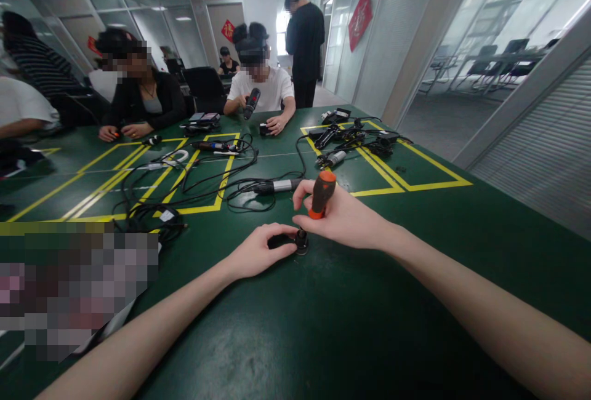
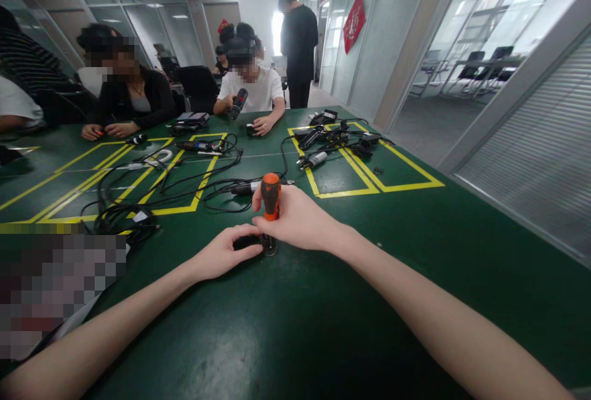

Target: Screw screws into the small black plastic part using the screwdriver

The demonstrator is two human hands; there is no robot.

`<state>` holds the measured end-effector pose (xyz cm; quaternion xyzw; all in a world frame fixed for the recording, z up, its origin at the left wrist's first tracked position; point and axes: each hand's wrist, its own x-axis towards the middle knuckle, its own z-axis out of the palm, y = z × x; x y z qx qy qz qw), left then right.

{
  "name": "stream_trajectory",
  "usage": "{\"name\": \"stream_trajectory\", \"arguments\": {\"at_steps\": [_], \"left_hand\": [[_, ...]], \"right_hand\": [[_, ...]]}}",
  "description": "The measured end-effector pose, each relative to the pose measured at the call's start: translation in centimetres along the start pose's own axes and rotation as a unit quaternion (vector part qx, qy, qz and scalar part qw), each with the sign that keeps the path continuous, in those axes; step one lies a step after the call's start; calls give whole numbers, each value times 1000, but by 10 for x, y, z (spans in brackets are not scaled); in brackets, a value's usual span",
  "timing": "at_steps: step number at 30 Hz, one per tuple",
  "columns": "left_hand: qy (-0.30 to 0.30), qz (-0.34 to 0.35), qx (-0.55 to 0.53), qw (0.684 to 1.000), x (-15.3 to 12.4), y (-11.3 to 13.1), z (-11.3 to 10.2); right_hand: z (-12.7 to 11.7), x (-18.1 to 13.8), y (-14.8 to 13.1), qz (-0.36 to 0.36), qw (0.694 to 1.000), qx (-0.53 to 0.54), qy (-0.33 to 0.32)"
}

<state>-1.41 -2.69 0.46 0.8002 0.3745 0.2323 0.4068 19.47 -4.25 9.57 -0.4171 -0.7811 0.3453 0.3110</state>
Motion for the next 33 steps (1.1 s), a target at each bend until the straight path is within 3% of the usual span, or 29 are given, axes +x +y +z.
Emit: {"name": "stream_trajectory", "arguments": {"at_steps": [25,33], "left_hand": [[8,3,3,1000,0,0,0],[10,2,-16,1000,-1,-1,0]], "right_hand": [[-1,0,1,-25,1000,-12,11],[0,2,4,-13,999,33,-4]]}}
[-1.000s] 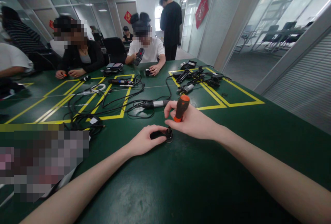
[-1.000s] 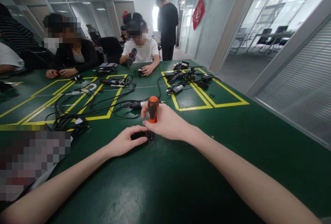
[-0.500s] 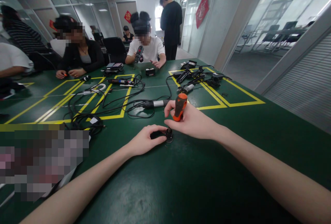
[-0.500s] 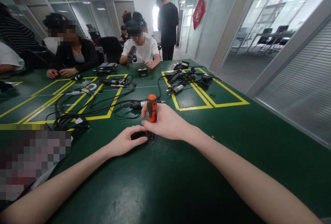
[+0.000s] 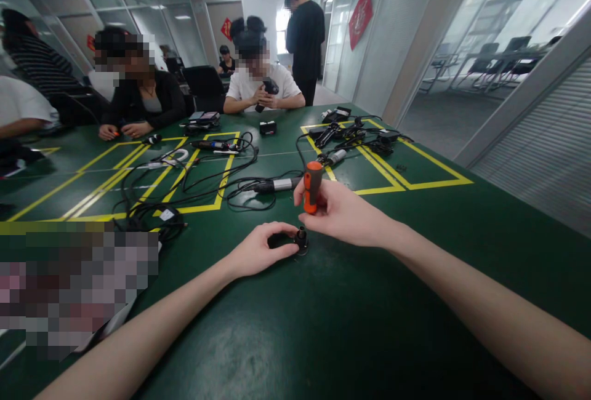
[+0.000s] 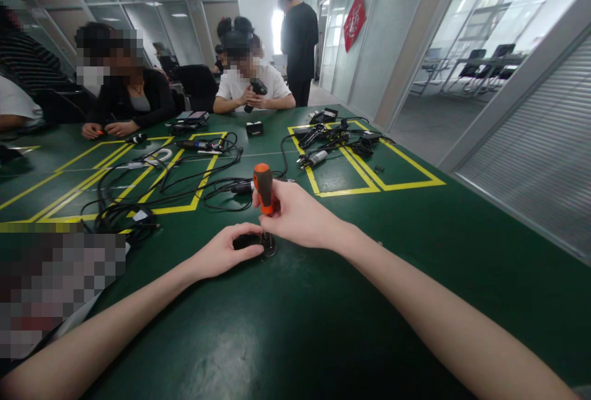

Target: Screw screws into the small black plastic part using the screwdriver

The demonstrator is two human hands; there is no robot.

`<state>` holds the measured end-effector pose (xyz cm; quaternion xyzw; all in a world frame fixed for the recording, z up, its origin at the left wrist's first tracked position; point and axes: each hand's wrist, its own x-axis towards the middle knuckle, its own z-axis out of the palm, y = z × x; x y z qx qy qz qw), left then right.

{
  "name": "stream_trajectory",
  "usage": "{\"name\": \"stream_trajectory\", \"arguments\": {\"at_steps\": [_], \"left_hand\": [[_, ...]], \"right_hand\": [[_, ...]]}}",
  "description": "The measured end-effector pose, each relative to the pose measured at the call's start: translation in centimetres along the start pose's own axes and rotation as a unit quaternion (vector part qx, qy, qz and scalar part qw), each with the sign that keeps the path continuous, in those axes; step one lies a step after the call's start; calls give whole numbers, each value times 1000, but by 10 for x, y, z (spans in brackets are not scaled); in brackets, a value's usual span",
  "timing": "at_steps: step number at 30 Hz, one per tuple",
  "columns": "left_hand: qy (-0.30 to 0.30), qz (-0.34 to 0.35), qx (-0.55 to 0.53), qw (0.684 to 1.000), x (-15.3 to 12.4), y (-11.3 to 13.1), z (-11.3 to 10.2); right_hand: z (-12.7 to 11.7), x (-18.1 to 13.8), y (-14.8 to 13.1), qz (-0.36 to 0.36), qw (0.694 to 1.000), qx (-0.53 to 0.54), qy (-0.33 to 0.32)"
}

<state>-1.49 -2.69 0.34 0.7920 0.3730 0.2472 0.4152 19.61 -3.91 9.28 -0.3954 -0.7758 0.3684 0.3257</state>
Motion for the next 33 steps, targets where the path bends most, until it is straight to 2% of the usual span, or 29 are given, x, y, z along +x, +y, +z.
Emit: {"name": "stream_trajectory", "arguments": {"at_steps": [11,19,25,33], "left_hand": [[-2,0,-5,1000,0,1,0],[-6,-8,1,1000,-1,3,0],[-7,0,-4,1000,-1,2,0],[-9,-5,-1,1000,-1,3,-1]], "right_hand": [[0,-2,-2,-3,999,-43,-3],[-1,-3,-7,21,998,-37,-37],[1,-3,-6,4,999,-31,-26],[-1,-5,-6,5,997,-73,-15]]}}
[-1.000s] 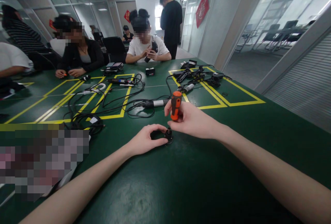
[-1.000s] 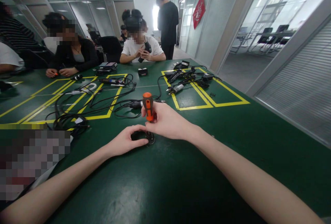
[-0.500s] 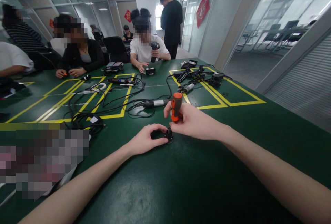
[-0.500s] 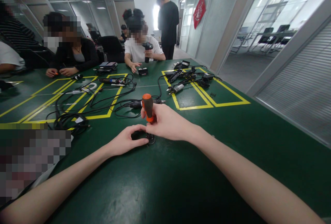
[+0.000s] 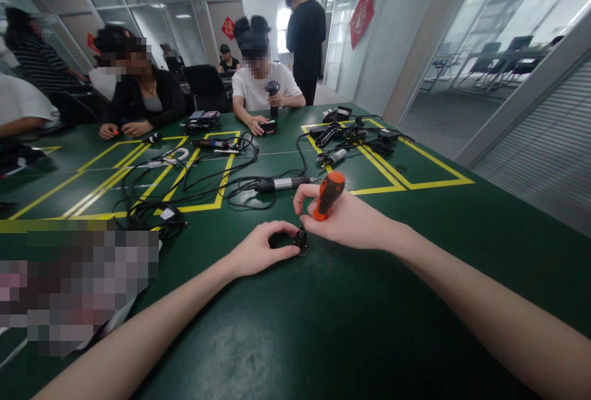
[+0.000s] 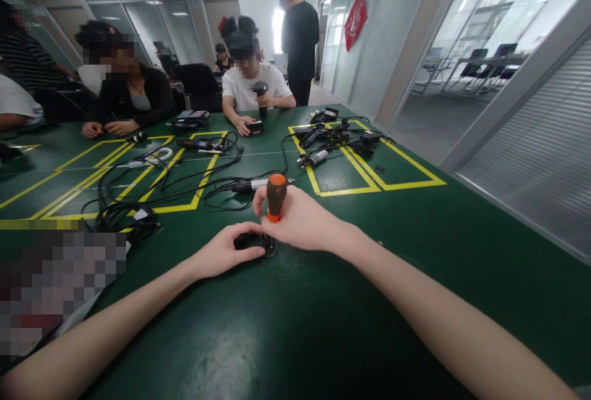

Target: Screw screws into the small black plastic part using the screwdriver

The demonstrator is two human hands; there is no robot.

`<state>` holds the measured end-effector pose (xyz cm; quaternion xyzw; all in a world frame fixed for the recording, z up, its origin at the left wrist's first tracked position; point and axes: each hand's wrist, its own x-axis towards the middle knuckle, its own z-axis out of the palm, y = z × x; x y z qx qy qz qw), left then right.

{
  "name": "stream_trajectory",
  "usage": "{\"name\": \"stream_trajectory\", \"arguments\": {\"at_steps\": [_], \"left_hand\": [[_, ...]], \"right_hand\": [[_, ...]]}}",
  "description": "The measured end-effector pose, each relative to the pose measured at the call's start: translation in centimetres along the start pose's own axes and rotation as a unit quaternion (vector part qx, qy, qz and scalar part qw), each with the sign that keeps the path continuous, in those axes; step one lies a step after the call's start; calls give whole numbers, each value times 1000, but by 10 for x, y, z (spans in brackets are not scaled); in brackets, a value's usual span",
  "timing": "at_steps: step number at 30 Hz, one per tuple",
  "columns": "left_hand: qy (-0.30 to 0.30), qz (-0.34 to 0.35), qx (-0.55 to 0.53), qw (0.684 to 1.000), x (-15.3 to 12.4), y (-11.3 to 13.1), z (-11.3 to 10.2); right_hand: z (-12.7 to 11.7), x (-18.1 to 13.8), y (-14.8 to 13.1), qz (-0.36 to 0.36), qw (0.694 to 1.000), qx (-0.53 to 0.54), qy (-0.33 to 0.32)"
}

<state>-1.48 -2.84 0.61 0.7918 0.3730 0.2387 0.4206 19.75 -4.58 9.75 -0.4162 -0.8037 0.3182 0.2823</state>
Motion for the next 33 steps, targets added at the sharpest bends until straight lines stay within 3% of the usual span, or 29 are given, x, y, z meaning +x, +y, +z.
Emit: {"name": "stream_trajectory", "arguments": {"at_steps": [33], "left_hand": [[3,-3,7,1000,0,-1,0]], "right_hand": [[1,1,1,10,1000,10,-14]]}}
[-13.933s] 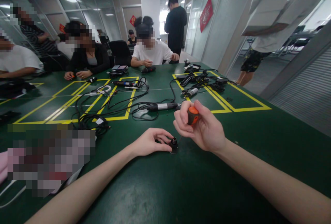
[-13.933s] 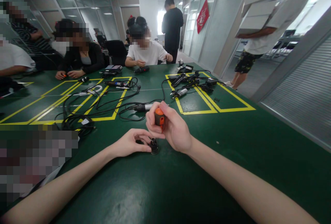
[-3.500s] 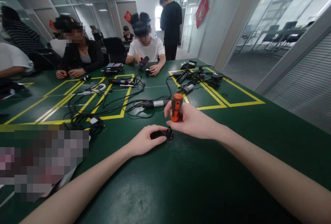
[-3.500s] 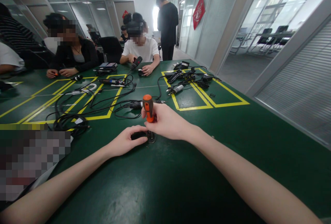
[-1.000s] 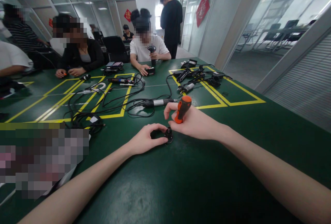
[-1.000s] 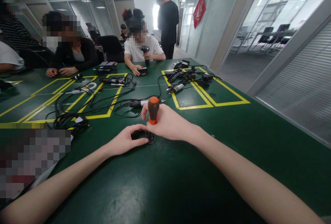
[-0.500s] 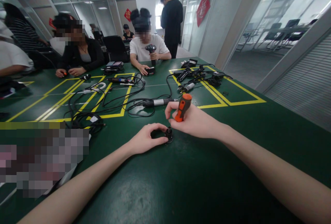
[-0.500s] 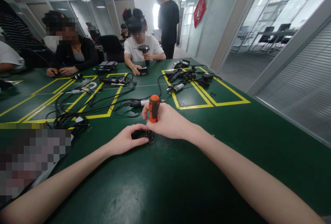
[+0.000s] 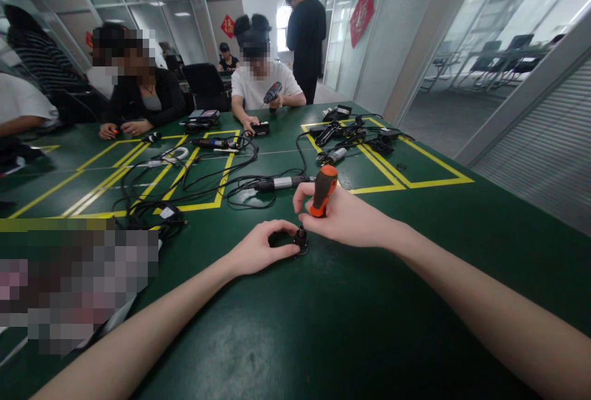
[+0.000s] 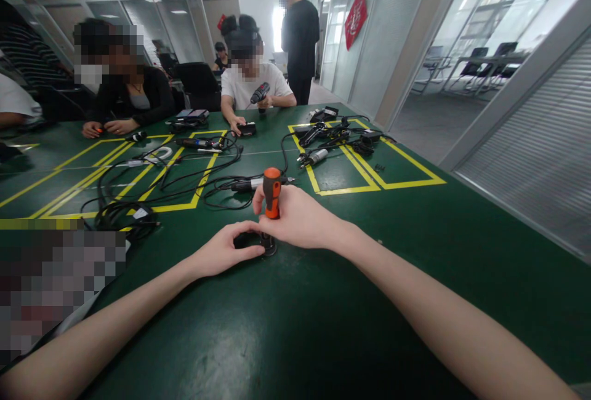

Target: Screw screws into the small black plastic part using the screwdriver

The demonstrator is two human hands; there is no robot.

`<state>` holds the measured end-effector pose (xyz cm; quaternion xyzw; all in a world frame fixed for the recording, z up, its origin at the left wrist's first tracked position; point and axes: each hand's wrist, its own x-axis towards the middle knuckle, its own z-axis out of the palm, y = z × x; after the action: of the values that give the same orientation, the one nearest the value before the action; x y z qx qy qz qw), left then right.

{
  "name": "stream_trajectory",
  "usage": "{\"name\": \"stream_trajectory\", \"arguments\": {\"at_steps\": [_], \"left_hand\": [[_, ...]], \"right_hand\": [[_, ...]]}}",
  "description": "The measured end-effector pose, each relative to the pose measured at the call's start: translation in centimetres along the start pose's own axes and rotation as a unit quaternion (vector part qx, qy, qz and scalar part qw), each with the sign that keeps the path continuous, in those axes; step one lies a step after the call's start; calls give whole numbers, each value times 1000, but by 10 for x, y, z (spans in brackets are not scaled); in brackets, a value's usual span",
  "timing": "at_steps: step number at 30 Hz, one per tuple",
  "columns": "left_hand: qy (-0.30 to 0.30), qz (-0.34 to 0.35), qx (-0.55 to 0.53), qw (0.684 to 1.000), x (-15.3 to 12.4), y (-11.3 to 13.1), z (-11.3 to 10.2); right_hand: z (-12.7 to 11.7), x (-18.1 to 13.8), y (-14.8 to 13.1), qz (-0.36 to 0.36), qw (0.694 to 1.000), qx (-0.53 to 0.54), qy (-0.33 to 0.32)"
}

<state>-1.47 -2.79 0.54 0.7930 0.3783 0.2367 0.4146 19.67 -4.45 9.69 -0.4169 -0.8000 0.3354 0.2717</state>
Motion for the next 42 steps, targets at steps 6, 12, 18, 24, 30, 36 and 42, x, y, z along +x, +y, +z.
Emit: {"name": "stream_trajectory", "arguments": {"at_steps": [6,12,18,24,30,36,42], "left_hand": [[0,6,-1,1000,0,0,0],[0,0,-2,1000,0,1,0],[-4,3,-4,1000,0,0,0],[-2,11,-4,1000,1,0,0],[0,5,1,1000,0,0,0],[-2,11,-7,1000,1,-2,1],[-3,6,-2,1000,0,1,0]], "right_hand": [[-3,1,-1,-2,1000,2,-2],[-2,1,0,6,1000,-6,-4],[0,1,0,-5,1000,0,3],[-1,2,3,-10,1000,-3,7],[1,2,4,-11,1000,-2,12],[1,1,3,-21,999,5,25],[0,1,4,-2,1000,2,11]]}}
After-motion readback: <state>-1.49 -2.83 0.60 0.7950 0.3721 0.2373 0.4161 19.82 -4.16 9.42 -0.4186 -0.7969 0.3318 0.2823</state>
